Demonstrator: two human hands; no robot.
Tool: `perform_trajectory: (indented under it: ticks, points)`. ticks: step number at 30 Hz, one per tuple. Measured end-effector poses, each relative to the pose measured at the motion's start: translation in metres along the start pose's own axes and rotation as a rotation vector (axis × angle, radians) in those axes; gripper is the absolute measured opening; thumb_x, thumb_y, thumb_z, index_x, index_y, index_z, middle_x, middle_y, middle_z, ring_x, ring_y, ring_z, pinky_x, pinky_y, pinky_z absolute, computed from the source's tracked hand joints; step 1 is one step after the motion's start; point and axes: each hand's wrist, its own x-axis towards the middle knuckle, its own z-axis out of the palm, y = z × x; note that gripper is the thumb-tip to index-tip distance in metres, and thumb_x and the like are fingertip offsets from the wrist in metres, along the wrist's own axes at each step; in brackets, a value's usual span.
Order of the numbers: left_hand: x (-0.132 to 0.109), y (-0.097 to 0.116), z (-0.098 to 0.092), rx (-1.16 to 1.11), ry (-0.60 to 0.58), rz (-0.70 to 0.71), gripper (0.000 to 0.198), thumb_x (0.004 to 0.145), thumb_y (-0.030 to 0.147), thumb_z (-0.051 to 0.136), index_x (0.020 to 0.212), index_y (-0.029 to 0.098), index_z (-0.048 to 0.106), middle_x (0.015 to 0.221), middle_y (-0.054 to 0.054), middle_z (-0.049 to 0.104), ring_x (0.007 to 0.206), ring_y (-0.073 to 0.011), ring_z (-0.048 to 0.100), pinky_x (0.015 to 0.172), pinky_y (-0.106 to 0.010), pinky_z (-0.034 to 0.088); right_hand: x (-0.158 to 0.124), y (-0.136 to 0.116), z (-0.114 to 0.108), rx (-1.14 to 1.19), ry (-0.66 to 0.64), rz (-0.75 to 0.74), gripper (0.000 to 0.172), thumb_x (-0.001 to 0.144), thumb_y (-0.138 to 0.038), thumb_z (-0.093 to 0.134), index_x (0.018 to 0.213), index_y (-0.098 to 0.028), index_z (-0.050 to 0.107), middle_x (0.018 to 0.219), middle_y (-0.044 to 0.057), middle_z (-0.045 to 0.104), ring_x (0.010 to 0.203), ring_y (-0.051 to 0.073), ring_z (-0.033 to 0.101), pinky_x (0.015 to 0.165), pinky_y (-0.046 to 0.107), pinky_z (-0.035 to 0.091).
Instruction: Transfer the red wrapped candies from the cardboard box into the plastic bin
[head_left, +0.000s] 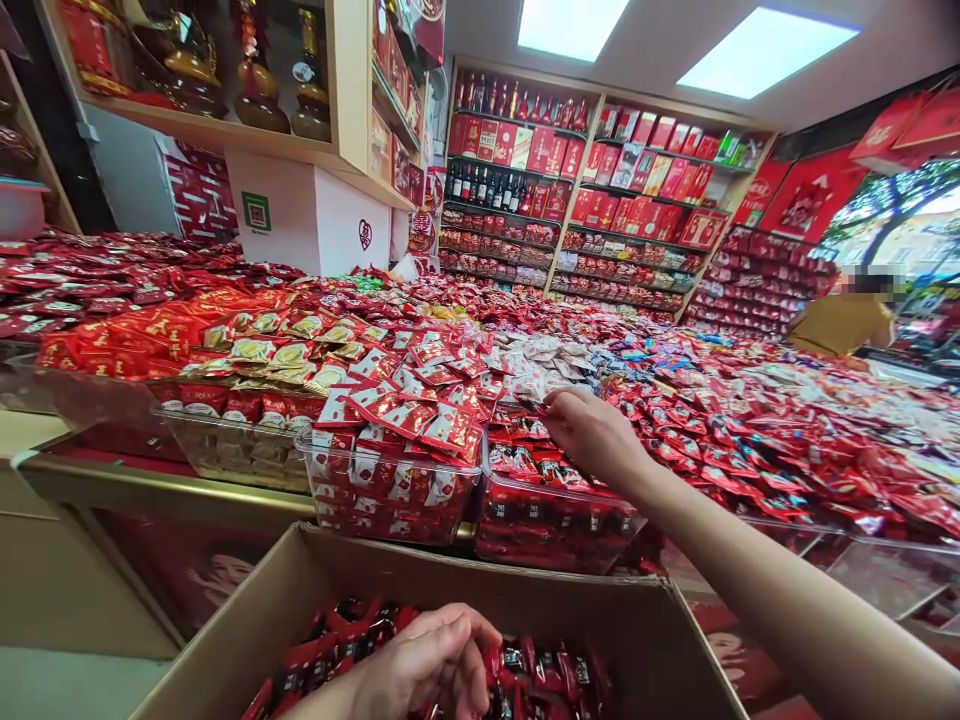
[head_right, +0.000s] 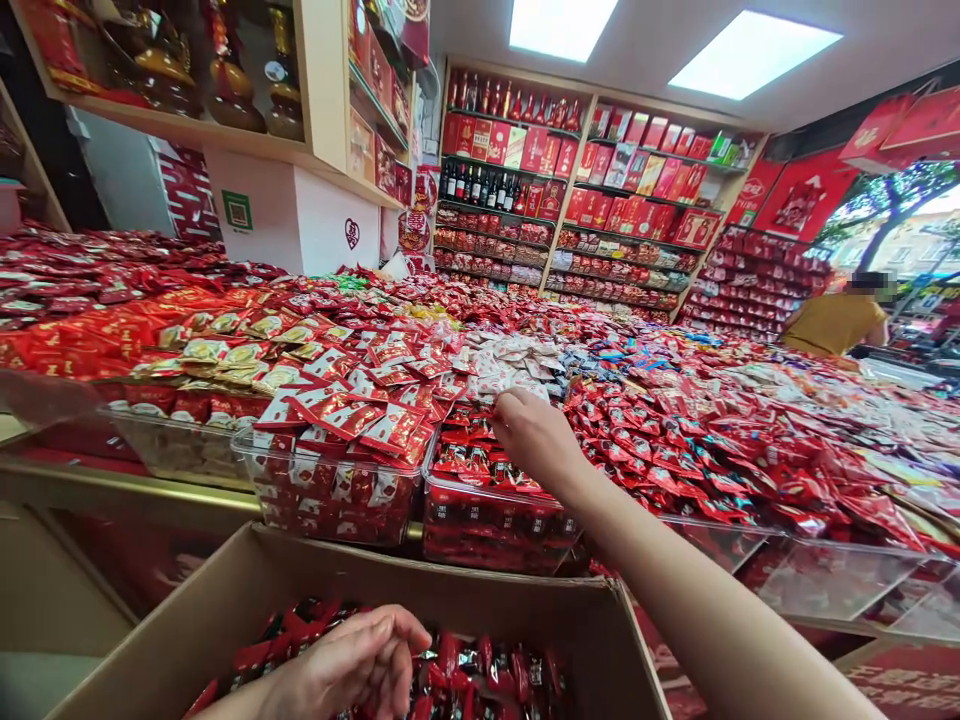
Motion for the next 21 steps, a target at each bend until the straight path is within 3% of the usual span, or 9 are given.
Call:
perform_trajectory:
  ticks: [3,7,16,21]
  points:
    - [0.000,-0.009,-0.004,0.024,-0.023,-0.061,0.042,0.074,0.049,0.041,0.088,0.011,0.053,0.064,-0.004,0.057,0.049,-0.0080,0.048,0.047,-0.018,0.028,0.031,0.013,0.028,-0.187,-0.220,-0.003,0.013,0.076,-0.016,0.038,0.078,-0.014,0.051,0.080,0.008,0.055,0.073,0.016,0.052,0.060,0.024,0.036]
    - [-0.005,-0.007,-0.005,0.109,-0.014,-0.068,0.045,0.070,0.052,0.046,0.090,0.013,0.057,0.065,-0.002,0.052,0.050,-0.0061,0.039,0.046,-0.017,0.022,0.042,0.012,0.048,-0.197,-0.279,-0.047,0.014,0.074,-0.012,0.038,0.075,-0.012,0.052,0.076,0.009,0.055,0.068,0.016,0.052,0.056,0.023,0.034]
    - [-0.009,0.001,-0.006,0.355,-0.086,-0.030,0.040,0.070,0.050,0.046,0.093,0.019,0.059,0.059,0.004,0.036,0.050,-0.0059,0.026,0.045,-0.017,0.018,0.032,0.010,0.049,-0.151,-0.357,-0.116,0.020,0.068,-0.004,0.038,0.076,-0.013,0.054,0.081,0.008,0.054,0.075,0.015,0.051,0.064,0.022,0.035]
    - [-0.004,-0.010,-0.012,0.463,-0.058,-0.050,0.037,0.069,0.048,0.049,0.092,0.021,0.058,0.068,0.002,0.045,0.059,-0.0079,0.035,0.054,-0.017,0.028,0.034,0.018,0.042,-0.118,-0.352,-0.076,0.027,0.067,-0.002,0.038,0.083,-0.015,0.056,0.085,0.007,0.055,0.080,0.014,0.051,0.068,0.022,0.036]
